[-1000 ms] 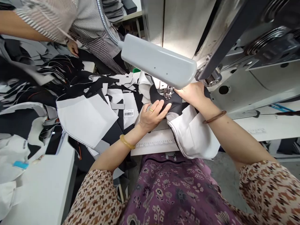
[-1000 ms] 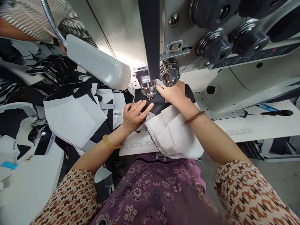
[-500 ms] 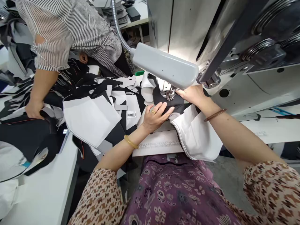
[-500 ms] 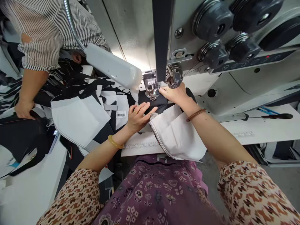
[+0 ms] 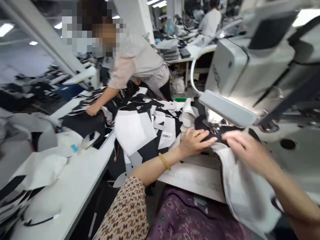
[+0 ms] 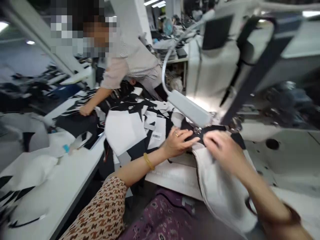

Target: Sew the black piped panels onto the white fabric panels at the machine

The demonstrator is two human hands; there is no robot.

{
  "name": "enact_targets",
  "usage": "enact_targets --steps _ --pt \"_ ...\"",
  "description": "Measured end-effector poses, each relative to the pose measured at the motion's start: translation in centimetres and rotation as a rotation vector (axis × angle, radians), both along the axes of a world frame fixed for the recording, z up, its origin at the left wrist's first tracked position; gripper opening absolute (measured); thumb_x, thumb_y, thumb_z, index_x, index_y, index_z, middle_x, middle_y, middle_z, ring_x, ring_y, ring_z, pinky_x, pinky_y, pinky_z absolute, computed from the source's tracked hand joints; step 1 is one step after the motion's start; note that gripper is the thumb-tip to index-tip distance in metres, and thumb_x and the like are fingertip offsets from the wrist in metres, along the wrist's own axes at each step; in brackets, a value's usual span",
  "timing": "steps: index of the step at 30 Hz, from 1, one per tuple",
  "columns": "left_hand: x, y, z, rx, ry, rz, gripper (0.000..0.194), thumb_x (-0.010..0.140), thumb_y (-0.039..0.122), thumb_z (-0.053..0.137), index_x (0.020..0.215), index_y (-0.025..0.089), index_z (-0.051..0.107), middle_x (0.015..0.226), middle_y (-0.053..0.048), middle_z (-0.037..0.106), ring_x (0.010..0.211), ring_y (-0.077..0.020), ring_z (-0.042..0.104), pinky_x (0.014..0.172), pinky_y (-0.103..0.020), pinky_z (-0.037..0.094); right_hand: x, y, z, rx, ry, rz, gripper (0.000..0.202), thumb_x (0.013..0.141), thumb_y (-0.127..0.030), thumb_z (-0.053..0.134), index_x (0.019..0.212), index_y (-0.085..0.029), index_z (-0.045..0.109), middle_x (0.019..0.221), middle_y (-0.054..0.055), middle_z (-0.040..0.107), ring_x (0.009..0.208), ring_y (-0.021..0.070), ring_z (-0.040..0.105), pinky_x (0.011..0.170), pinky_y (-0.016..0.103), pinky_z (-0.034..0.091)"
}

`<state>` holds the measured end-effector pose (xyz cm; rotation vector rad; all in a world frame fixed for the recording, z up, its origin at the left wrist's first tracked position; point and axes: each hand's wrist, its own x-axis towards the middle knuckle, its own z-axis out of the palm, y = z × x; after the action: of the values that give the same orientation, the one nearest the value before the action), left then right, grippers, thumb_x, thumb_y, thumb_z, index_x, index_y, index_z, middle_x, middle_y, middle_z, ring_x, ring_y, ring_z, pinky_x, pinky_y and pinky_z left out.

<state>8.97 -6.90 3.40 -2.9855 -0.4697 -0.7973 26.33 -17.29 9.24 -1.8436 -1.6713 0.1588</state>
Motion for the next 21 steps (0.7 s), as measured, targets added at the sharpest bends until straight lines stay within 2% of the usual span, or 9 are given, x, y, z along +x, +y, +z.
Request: enact_targets --steps 2,6,9,11,14,16,17,19,21 --pt "-0.1 0.1 0.0 0.030 0.008 -0.013 0.036 0.089 0.031 0.042 0.123 0.035 0.052 0.127 -0.004 0.056 0.113 -0.0223 0.052 0.099 -0.044 0.032 -1.7 -2.1 -0.7 0.088 -0.096 0.062 0.053 0.073 -0.071 0.039 0.086 -0.022 0.057 0.086 0.009 0.061 0.082 0.0217 0.056 0.073 0.035 0.042" --pt "-0.4 0.3 -0.2 0.157 0.017 0.011 0.039 0.090 0.035 0.034 0.127 0.033 0.049 0.131 -0.003 0.051 0.114 -0.0207 0.050 0.098 -0.043 0.033 -5.2 -3.5 -2.4 0.126 -0.211 -0.081 0.064 0.066 -0.077 0.042 0.089 -0.018 0.049 0.080 0.008 0.056 0.077 0.0224 0.050 0.070 0.038 0.042" --pt "-0.5 0.4 -0.2 0.218 0.034 0.006 0.040 0.091 0.032 0.033 0.128 0.032 0.047 0.130 -0.003 0.052 0.113 -0.0195 0.049 0.095 -0.043 0.034 -7.5 -3.4 -3.3 0.063 -0.296 -0.254 0.049 0.068 -0.067 0.047 0.075 -0.019 0.043 0.074 0.008 0.053 0.075 0.0239 0.049 0.066 0.038 0.043" --pt "-0.5 0.6 0.2 0.226 0.056 0.001 0.038 0.092 0.032 0.033 0.128 0.031 0.048 0.128 -0.004 0.053 0.112 -0.0193 0.049 0.093 -0.043 0.035 -8.1 -3.5 -3.7 0.104 -0.389 -0.275 0.032 0.073 -0.050 0.048 0.070 -0.018 0.042 0.081 0.010 0.055 0.081 0.0252 0.051 0.070 0.038 0.044" --pt "-0.3 0.9 1.2 0.229 0.099 -0.013 0.037 0.093 0.036 0.032 0.123 0.029 0.052 0.124 -0.004 0.056 0.108 -0.0185 0.051 0.092 -0.042 0.035 -6.8 -4.0 -3.7 0.288 -0.535 -0.052 0.010 0.075 -0.024 0.037 0.070 -0.018 0.043 0.105 0.011 0.059 0.103 0.0266 0.053 0.084 0.040 0.044" --pt "-0.1 1.1 2.1 0.225 0.133 -0.057 0.036 0.092 0.032 0.034 0.120 0.026 0.055 0.122 -0.003 0.057 0.109 -0.0175 0.051 0.094 -0.040 0.035 -5.2 -4.3 -3.0 0.331 -0.625 0.122 0.012 0.071 -0.013 0.033 0.069 -0.018 0.043 0.112 0.008 0.060 0.106 0.0226 0.056 0.076 0.034 0.048" --pt "0.1 1.2 2.5 0.216 0.156 -0.092 0.035 0.090 0.028 0.035 0.117 0.025 0.057 0.122 -0.002 0.058 0.110 -0.0164 0.051 0.095 -0.037 0.034 -4.5 -4.5 -2.5 0.310 -0.662 0.172 0.014 0.069 -0.010 0.033 0.068 -0.018 0.044 0.111 0.007 0.061 0.100 0.0201 0.059 0.064 0.029 0.048" --pt "0.3 1.1 3.4 0.188 0.210 -0.174 0.034 0.086 0.019 0.038 0.112 0.022 0.060 0.121 -0.001 0.059 0.110 -0.0142 0.052 0.095 -0.032 0.036 -3.4 -4.6 -1.3 0.212 -0.701 0.194 0.020 0.067 -0.004 0.032 0.065 -0.019 0.045 0.103 0.002 0.065 0.081 0.0156 0.063 0.042 0.023 0.036" --pt "0.4 0.7 4.0 0.171 0.260 -0.248 0.033 0.082 0.016 0.042 0.107 0.019 0.062 0.119 -0.003 0.061 0.106 -0.0141 0.055 0.090 -0.029 0.039 -3.2 -4.6 -0.2 0.088 -0.707 0.192 0.023 0.067 -0.001 0.033 0.066 -0.019 0.049 0.093 -0.001 0.067 0.067 0.0134 0.061 0.039 0.022 0.026"
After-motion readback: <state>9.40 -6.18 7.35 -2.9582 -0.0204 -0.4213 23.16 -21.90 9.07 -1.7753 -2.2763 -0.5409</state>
